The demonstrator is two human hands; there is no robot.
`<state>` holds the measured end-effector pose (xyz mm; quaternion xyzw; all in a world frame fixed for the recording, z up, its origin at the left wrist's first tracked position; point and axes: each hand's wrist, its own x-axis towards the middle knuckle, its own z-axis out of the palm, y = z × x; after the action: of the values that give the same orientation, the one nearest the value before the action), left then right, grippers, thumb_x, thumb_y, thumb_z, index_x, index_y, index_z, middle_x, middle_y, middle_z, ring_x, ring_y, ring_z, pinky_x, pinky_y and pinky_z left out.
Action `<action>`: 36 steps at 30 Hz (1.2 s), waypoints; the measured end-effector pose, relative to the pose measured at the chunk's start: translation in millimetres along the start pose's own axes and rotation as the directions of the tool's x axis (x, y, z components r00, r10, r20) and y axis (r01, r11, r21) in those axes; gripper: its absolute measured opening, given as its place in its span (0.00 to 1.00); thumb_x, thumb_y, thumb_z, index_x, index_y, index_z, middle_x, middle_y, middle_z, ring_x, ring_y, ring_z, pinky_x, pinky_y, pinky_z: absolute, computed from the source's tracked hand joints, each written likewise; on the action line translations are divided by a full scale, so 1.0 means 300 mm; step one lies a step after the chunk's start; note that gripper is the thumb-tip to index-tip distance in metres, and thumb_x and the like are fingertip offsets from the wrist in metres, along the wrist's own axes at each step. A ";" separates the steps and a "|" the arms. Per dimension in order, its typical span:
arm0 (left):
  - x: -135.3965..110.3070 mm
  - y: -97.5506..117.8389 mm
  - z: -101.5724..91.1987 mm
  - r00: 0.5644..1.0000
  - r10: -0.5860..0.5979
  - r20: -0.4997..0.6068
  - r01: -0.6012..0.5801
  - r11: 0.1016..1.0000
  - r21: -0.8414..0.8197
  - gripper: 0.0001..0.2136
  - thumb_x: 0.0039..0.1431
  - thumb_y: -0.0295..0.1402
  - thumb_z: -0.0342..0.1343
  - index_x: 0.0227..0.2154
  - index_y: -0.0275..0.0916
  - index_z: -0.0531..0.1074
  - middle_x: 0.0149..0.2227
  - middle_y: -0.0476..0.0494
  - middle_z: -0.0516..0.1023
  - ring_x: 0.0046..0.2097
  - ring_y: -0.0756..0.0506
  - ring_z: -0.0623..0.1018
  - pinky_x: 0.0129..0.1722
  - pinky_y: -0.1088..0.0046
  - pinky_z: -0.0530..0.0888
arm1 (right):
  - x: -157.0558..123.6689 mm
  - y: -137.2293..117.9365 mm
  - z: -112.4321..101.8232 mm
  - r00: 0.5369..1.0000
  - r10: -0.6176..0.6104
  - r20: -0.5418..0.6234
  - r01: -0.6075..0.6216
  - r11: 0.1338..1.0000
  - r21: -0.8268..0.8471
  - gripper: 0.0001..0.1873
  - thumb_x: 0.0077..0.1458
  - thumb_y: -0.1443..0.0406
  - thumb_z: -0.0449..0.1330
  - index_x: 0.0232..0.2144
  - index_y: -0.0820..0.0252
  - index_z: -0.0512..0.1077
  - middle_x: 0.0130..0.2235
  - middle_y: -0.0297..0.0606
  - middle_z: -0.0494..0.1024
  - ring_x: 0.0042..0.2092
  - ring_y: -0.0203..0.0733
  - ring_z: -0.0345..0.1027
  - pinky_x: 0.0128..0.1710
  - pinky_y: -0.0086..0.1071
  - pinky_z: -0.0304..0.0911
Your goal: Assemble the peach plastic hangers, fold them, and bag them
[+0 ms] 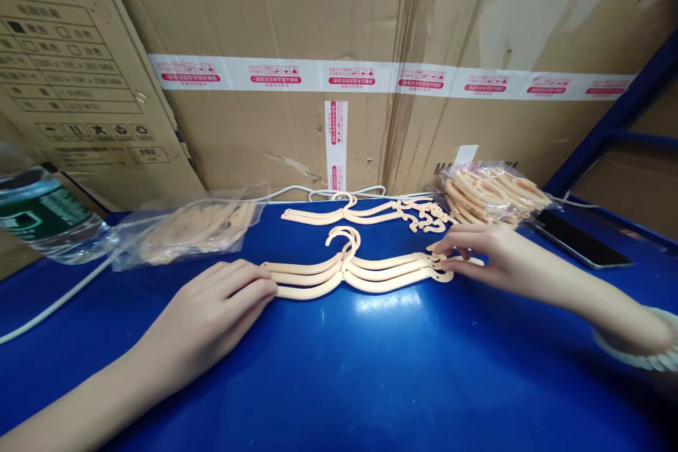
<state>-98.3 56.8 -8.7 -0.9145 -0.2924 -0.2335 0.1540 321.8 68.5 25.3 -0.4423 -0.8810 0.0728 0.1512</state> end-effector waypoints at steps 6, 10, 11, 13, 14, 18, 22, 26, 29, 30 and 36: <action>0.001 0.001 0.007 1.000 -0.025 -0.007 0.024 0.998 -0.053 0.06 0.67 0.26 0.50 0.41 0.38 0.72 0.42 0.42 0.77 0.43 0.43 0.77 0.44 0.67 0.72 | -0.002 -0.056 0.018 0.998 -0.023 0.058 0.023 1.000 0.010 0.16 0.63 0.55 0.58 0.49 0.57 0.72 0.49 0.43 0.76 0.45 0.48 0.73 0.43 0.39 0.68; -0.003 0.000 0.012 0.992 -0.119 0.039 0.123 0.980 -0.156 0.05 0.67 0.28 0.51 0.41 0.38 0.71 0.47 0.41 0.75 0.49 0.42 0.75 0.49 0.66 0.72 | 0.000 -0.055 0.034 0.997 -0.010 0.080 0.012 0.999 -0.030 0.19 0.64 0.56 0.57 0.53 0.58 0.70 0.53 0.44 0.75 0.50 0.50 0.72 0.49 0.42 0.67; -0.005 -0.002 0.015 0.989 -0.141 0.050 0.148 0.974 -0.173 0.04 0.68 0.29 0.50 0.40 0.39 0.70 0.48 0.41 0.74 0.50 0.42 0.75 0.50 0.66 0.72 | 0.001 -0.052 0.036 0.996 0.004 0.091 -0.001 1.000 -0.030 0.18 0.64 0.57 0.56 0.53 0.58 0.69 0.52 0.44 0.76 0.50 0.50 0.72 0.49 0.42 0.67; -0.009 -0.006 0.021 0.983 -0.172 0.063 0.182 0.963 -0.199 0.04 0.68 0.30 0.50 0.40 0.39 0.70 0.49 0.41 0.73 0.51 0.43 0.75 0.51 0.66 0.72 | 0.004 -0.046 0.040 0.993 0.028 0.113 -0.025 0.999 -0.027 0.17 0.65 0.58 0.55 0.53 0.57 0.70 0.51 0.43 0.77 0.49 0.49 0.73 0.49 0.42 0.68; -0.010 -0.009 0.025 0.981 -0.181 0.067 0.192 0.959 -0.209 0.04 0.68 0.30 0.50 0.40 0.40 0.69 0.49 0.41 0.73 0.50 0.43 0.75 0.51 0.67 0.72 | 0.005 -0.042 0.041 0.992 0.033 0.121 -0.031 0.999 -0.024 0.16 0.65 0.58 0.54 0.52 0.56 0.70 0.50 0.43 0.77 0.48 0.49 0.73 0.48 0.42 0.68; -0.010 -0.015 0.036 0.980 -0.192 0.054 0.199 0.954 -0.225 0.04 0.69 0.30 0.50 0.40 0.41 0.69 0.47 0.43 0.75 0.49 0.45 0.76 0.49 0.69 0.73 | 0.009 -0.031 0.046 0.993 0.037 0.116 -0.034 0.999 -0.027 0.15 0.65 0.59 0.53 0.51 0.56 0.70 0.49 0.42 0.77 0.47 0.48 0.73 0.47 0.43 0.68; -0.008 -0.015 0.039 0.982 -0.190 0.023 0.190 0.954 -0.231 0.05 0.69 0.29 0.50 0.41 0.41 0.70 0.47 0.43 0.75 0.48 0.45 0.77 0.49 0.70 0.74 | 0.012 -0.028 0.050 0.994 0.038 0.098 -0.034 0.998 -0.049 0.15 0.65 0.59 0.53 0.51 0.56 0.71 0.48 0.42 0.77 0.46 0.49 0.73 0.47 0.43 0.68; -0.007 -0.014 0.039 0.982 -0.188 -0.002 0.183 0.957 -0.226 0.06 0.68 0.29 0.50 0.41 0.41 0.72 0.47 0.43 0.77 0.48 0.45 0.78 0.48 0.70 0.75 | 0.014 -0.032 0.050 0.996 0.037 0.087 -0.032 0.998 -0.055 0.15 0.66 0.60 0.52 0.50 0.56 0.71 0.47 0.43 0.77 0.45 0.49 0.72 0.46 0.43 0.68; -0.010 -0.014 0.039 0.983 -0.184 -0.012 0.178 0.961 -0.213 0.07 0.68 0.29 0.49 0.41 0.41 0.73 0.46 0.43 0.77 0.47 0.44 0.79 0.48 0.69 0.76 | 0.016 -0.035 0.051 0.996 0.029 0.079 -0.025 0.998 -0.057 0.14 0.66 0.60 0.52 0.49 0.56 0.72 0.47 0.43 0.76 0.45 0.49 0.72 0.45 0.43 0.68; -0.011 -0.014 0.039 0.983 -0.184 -0.011 0.177 0.962 -0.208 0.07 0.68 0.29 0.49 0.41 0.41 0.73 0.46 0.43 0.77 0.47 0.44 0.79 0.49 0.69 0.76 | 0.016 -0.035 0.051 0.997 0.028 0.077 -0.023 0.998 -0.061 0.14 0.66 0.60 0.51 0.49 0.56 0.72 0.47 0.43 0.76 0.45 0.49 0.72 0.45 0.43 0.68; -0.014 -0.019 0.043 0.983 -0.181 -0.013 0.176 0.966 -0.188 0.07 0.68 0.30 0.50 0.42 0.41 0.72 0.46 0.43 0.78 0.48 0.44 0.78 0.50 0.67 0.76 | 0.015 -0.027 0.060 0.997 0.051 0.052 -0.046 0.994 -0.095 0.13 0.66 0.59 0.51 0.48 0.55 0.71 0.46 0.42 0.76 0.44 0.49 0.73 0.44 0.42 0.68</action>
<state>-100.3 64.7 -21.0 -0.8912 -0.3481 -0.2864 0.0506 307.1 67.5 11.3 -0.4680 -0.8763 0.0469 0.1044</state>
